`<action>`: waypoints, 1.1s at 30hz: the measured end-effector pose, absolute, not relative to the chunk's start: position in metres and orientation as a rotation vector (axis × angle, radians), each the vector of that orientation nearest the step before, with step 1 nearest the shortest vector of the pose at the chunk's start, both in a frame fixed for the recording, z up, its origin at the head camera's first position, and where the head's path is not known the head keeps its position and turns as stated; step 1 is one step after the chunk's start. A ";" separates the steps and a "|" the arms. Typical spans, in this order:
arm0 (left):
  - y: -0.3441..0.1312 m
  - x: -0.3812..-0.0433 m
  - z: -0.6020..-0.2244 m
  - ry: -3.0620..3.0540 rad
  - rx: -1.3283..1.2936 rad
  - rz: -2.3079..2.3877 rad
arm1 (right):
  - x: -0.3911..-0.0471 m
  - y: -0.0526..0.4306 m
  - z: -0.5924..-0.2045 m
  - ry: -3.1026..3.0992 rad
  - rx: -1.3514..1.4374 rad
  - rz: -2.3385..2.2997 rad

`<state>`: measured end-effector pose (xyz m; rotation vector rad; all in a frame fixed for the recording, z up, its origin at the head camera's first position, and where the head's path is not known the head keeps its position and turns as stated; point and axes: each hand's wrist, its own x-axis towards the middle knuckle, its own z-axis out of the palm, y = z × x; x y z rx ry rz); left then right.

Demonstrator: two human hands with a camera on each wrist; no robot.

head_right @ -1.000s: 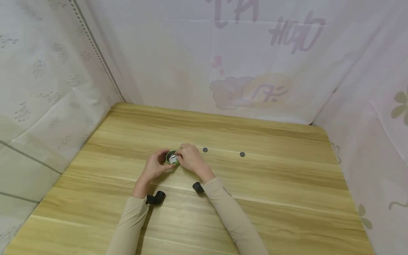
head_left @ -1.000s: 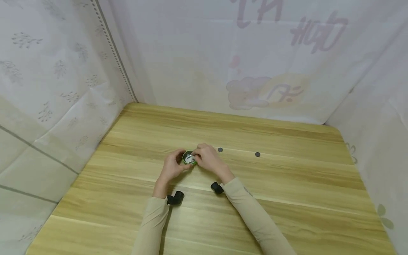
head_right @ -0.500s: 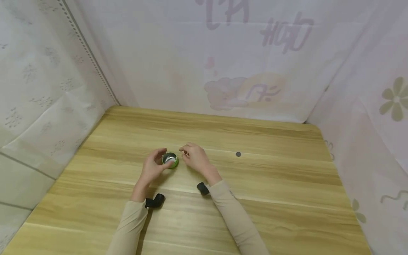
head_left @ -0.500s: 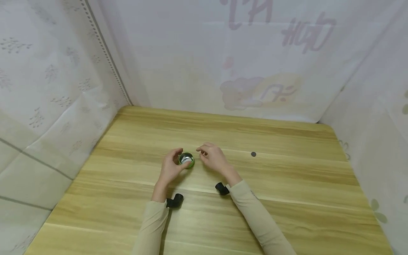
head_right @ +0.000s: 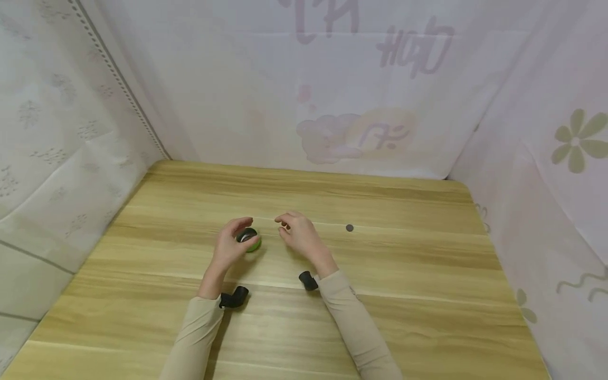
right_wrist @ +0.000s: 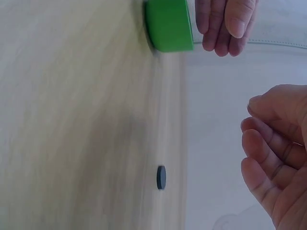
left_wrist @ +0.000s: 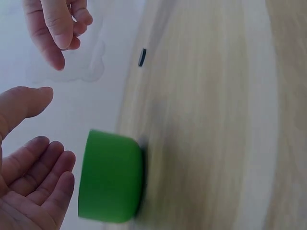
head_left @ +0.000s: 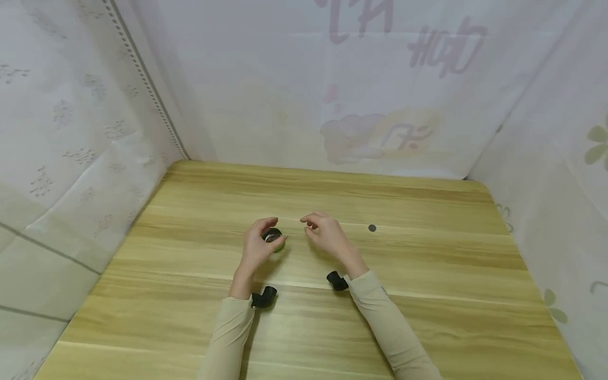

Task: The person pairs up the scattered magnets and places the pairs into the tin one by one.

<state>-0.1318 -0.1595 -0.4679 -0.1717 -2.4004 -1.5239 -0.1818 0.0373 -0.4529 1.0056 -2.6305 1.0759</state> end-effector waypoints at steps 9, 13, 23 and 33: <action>-0.143 -0.138 -0.466 -2.393 -0.238 -1.534 | -0.182 0.057 -0.453 -2.588 0.987 1.166; -0.136 -0.140 -0.464 -2.402 -0.262 -1.528 | -0.181 0.064 -0.454 -2.590 0.964 1.183; -0.123 -0.145 -0.463 -2.424 -0.306 -1.571 | -0.179 0.080 -0.454 -2.590 0.894 1.191; -0.108 -0.150 -0.465 -2.401 -0.365 -1.568 | -0.179 0.097 -0.459 -2.579 0.854 1.199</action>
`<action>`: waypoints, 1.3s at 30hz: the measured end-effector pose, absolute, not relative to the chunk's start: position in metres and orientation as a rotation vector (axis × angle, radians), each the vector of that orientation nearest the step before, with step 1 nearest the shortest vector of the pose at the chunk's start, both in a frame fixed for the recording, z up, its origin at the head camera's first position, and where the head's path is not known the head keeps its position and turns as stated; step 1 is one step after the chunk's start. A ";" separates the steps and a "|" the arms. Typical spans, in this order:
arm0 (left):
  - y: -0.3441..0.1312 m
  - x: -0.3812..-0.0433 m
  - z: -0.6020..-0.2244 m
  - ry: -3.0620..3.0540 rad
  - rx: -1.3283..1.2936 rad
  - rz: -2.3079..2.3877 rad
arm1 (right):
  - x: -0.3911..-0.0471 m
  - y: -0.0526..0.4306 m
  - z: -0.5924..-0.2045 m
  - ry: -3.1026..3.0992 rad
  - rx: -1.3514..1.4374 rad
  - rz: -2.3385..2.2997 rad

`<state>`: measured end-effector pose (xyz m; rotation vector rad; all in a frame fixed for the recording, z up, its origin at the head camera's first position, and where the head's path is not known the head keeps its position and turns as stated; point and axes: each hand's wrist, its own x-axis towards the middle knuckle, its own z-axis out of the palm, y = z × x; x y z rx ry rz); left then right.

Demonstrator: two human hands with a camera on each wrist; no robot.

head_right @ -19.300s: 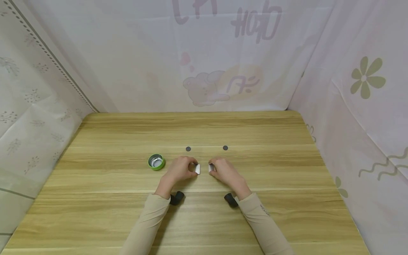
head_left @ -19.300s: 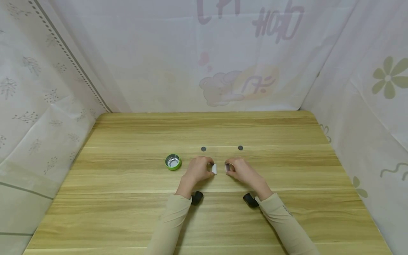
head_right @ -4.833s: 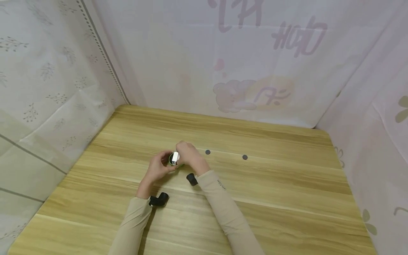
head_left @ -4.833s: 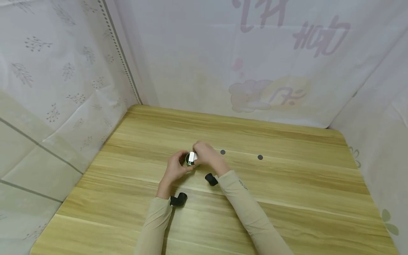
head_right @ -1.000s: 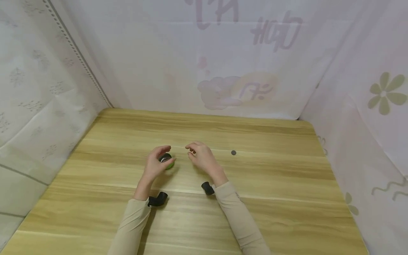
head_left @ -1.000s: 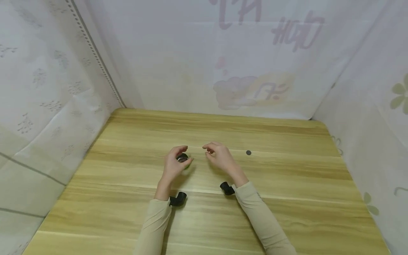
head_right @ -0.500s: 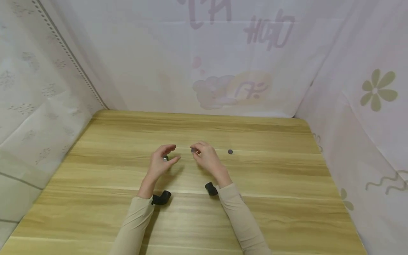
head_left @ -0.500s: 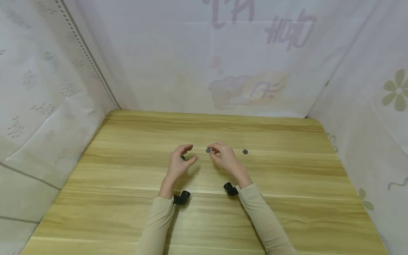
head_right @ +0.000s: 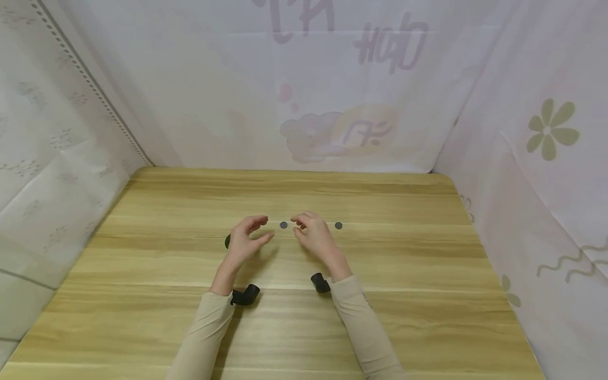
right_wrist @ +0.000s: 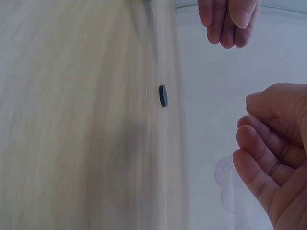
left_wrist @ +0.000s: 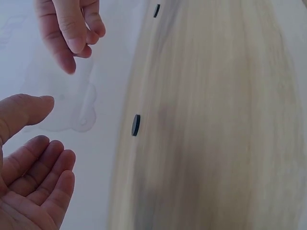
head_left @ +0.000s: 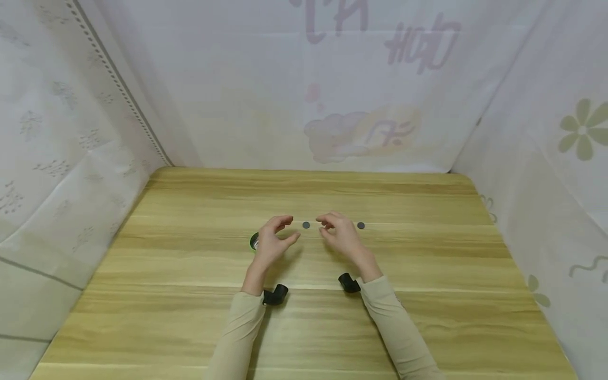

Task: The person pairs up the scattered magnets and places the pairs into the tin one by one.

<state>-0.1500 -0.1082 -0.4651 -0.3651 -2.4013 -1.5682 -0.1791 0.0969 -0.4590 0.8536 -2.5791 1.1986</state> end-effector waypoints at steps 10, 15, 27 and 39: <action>-0.100 -0.154 -0.470 -2.392 -0.372 -1.582 | -0.179 0.115 -0.463 -2.586 0.769 1.205; -0.095 -0.156 -0.472 -2.400 -0.372 -1.568 | -0.181 0.125 -0.468 -2.601 0.751 1.186; -0.084 -0.160 -0.478 -2.422 -0.330 -1.559 | -0.183 0.150 -0.477 -2.636 0.632 1.214; -0.078 -0.168 -0.482 -2.491 -0.323 -1.523 | -0.187 0.168 -0.486 -2.687 0.532 1.184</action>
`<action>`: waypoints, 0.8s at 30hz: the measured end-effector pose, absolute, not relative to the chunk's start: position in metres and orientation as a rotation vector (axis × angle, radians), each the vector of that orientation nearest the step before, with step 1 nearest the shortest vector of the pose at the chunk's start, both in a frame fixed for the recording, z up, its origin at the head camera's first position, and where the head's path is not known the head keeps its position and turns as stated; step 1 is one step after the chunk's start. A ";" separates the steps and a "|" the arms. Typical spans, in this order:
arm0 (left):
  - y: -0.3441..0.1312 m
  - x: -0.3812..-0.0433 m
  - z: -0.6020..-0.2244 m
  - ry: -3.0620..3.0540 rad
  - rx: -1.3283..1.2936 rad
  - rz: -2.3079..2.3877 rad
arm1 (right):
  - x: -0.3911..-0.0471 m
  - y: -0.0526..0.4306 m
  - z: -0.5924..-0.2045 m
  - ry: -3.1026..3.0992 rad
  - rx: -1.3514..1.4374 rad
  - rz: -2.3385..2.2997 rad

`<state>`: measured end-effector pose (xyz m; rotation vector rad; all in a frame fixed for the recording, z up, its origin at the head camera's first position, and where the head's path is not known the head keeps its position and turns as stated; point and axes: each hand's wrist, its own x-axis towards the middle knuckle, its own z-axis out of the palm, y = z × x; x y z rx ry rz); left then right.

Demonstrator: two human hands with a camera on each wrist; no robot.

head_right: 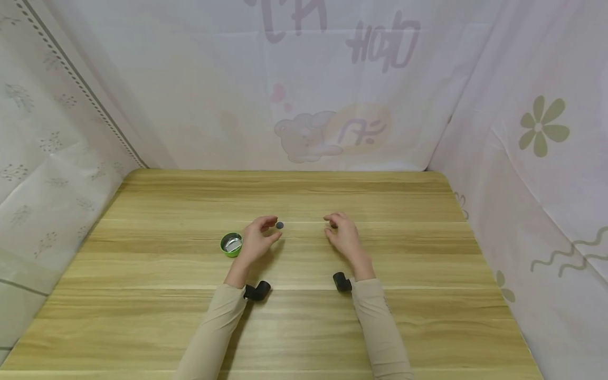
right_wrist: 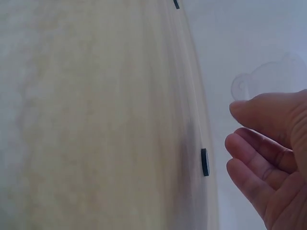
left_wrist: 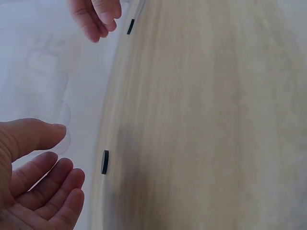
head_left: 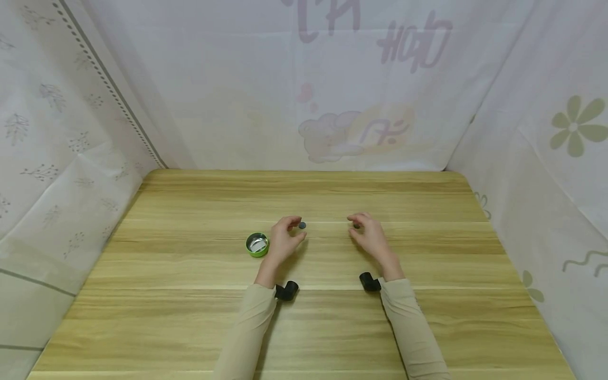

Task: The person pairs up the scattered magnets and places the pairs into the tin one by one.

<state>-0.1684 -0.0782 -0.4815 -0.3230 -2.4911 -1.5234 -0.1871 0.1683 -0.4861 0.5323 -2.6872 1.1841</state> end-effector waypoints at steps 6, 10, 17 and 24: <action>-0.076 -0.172 -0.481 -2.540 -0.272 -1.512 | -0.188 0.172 -0.485 -2.720 0.435 1.167; -0.075 -0.174 -0.480 -2.586 -0.238 -1.513 | -0.188 0.174 -0.483 -2.762 0.374 1.165; -0.074 -0.178 -0.481 -2.648 -0.201 -1.512 | -0.189 0.177 -0.482 -2.820 0.346 1.180; -0.073 -0.183 -0.483 -2.656 -0.198 -1.496 | -0.195 0.179 -0.482 -2.888 0.350 1.112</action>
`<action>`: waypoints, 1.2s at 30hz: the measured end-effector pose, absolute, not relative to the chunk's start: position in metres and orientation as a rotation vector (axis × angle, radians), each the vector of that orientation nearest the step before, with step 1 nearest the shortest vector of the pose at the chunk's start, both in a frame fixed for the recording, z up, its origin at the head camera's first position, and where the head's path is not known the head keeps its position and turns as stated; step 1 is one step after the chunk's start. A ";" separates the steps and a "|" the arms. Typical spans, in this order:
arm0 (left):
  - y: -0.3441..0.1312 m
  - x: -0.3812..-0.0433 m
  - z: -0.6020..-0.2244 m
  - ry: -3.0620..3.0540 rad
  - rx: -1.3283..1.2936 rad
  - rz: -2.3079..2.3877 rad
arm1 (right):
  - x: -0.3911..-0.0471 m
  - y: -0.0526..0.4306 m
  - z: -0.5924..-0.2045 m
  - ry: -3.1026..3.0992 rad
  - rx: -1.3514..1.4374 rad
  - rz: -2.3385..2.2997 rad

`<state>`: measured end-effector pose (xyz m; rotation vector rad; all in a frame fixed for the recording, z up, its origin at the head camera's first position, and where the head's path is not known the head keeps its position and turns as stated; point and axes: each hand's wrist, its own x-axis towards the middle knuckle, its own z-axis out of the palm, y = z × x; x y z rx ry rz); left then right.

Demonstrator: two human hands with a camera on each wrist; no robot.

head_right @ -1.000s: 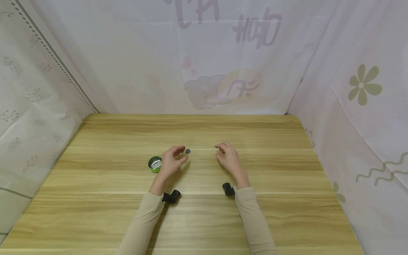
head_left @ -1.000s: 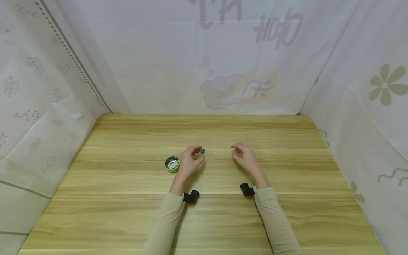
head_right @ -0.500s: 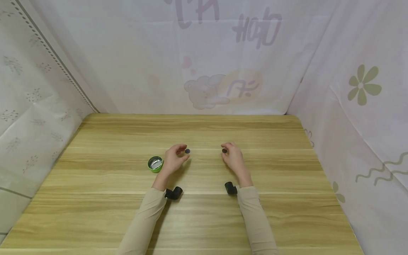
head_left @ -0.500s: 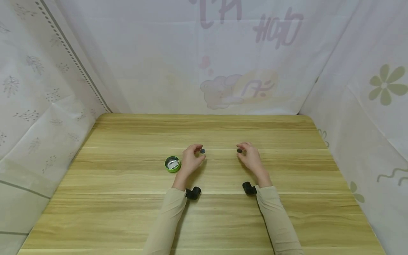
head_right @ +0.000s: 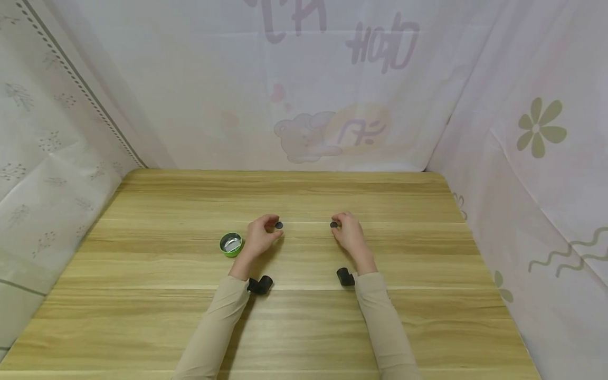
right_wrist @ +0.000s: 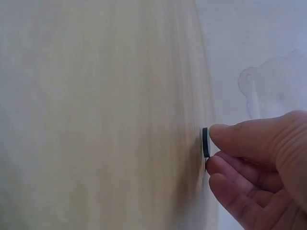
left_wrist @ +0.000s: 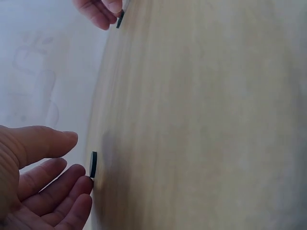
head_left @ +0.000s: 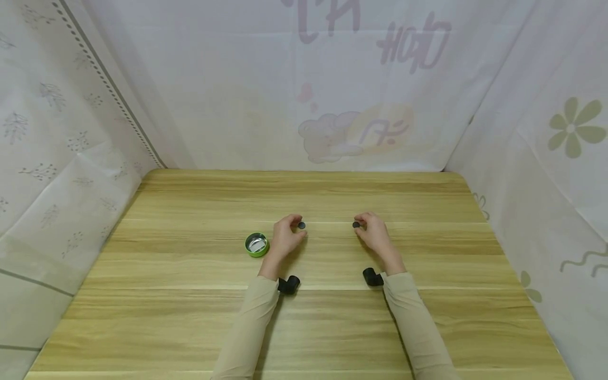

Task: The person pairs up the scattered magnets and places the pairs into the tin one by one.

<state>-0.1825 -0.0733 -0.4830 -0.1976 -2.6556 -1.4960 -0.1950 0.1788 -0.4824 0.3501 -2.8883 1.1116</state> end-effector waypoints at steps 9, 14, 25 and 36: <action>-0.070 -0.190 -0.485 -2.675 -0.125 -1.371 | -0.199 0.179 -0.478 -2.984 0.326 1.055; -0.070 -0.192 -0.484 -2.719 -0.068 -1.320 | -0.201 0.179 -0.476 -2.987 0.332 1.032; -0.071 -0.194 -0.485 -2.743 -0.095 -1.259 | -0.203 0.180 -0.478 -2.981 0.310 1.040; -0.071 -0.197 -0.487 -2.737 -0.133 -1.232 | -0.206 0.181 -0.478 -2.976 0.329 1.045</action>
